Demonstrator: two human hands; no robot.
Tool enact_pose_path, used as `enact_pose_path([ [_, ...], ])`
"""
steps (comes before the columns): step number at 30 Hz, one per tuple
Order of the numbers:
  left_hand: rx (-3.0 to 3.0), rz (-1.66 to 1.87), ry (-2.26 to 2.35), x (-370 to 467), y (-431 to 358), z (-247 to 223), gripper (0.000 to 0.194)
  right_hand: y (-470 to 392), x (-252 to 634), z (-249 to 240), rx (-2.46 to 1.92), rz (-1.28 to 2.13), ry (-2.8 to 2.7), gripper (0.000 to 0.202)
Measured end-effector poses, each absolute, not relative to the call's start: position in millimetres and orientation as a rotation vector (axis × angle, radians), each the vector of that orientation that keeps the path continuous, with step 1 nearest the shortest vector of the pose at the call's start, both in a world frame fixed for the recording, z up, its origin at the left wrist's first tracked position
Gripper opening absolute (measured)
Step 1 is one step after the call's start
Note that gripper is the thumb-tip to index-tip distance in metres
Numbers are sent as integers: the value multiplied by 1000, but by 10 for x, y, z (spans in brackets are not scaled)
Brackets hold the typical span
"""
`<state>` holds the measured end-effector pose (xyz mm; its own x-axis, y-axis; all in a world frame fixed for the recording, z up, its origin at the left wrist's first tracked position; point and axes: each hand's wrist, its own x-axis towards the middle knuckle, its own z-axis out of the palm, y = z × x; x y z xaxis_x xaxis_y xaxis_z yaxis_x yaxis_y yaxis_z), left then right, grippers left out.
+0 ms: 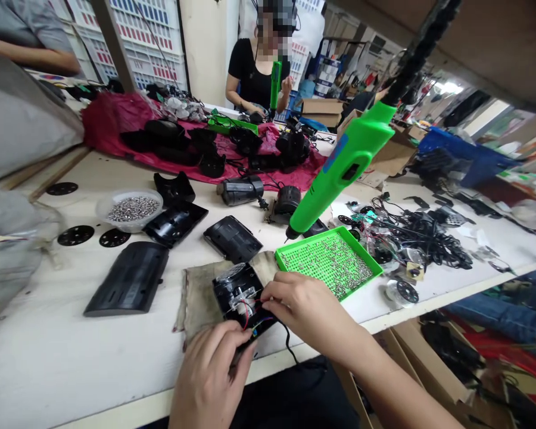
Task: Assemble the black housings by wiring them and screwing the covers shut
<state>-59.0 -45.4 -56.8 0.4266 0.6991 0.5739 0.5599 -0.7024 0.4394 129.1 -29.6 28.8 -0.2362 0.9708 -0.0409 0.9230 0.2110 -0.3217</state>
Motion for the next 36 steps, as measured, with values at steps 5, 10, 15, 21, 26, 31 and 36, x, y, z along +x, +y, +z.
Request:
enact_pose_path([
  [5, 2484, 1132, 1109, -590, -455, -577, 8, -330, 1259, 283, -1715, 299, -2363, 12],
  [10, 2490, 1110, 1107, -597, -448, -573, 8, -324, 1209, 321, -1697, 234, -2297, 12],
  [15, 2508, 1139, 1123, -571, -452, -536, 5, -358, 1268, 298, -1911, 475, -2153, 9],
  [21, 2503, 1221, 1125, -549, -428, -538, 6, -343, 1196, 238, -1577, 245, -2401, 14],
  [26, 2531, 1127, 1102, -605, -414, -600, 7, -367, 1374, 304, -1656, 458, -2221, 17],
  [31, 2492, 1151, 1095, -619, -407, -642, 10, -381, 1605, 316, -1835, 244, -2181, 17],
  [36, 2472, 1128, 1104, -609, -414, -637, 9, -232, 1442, 268, -1644, 107, -2467, 13],
])
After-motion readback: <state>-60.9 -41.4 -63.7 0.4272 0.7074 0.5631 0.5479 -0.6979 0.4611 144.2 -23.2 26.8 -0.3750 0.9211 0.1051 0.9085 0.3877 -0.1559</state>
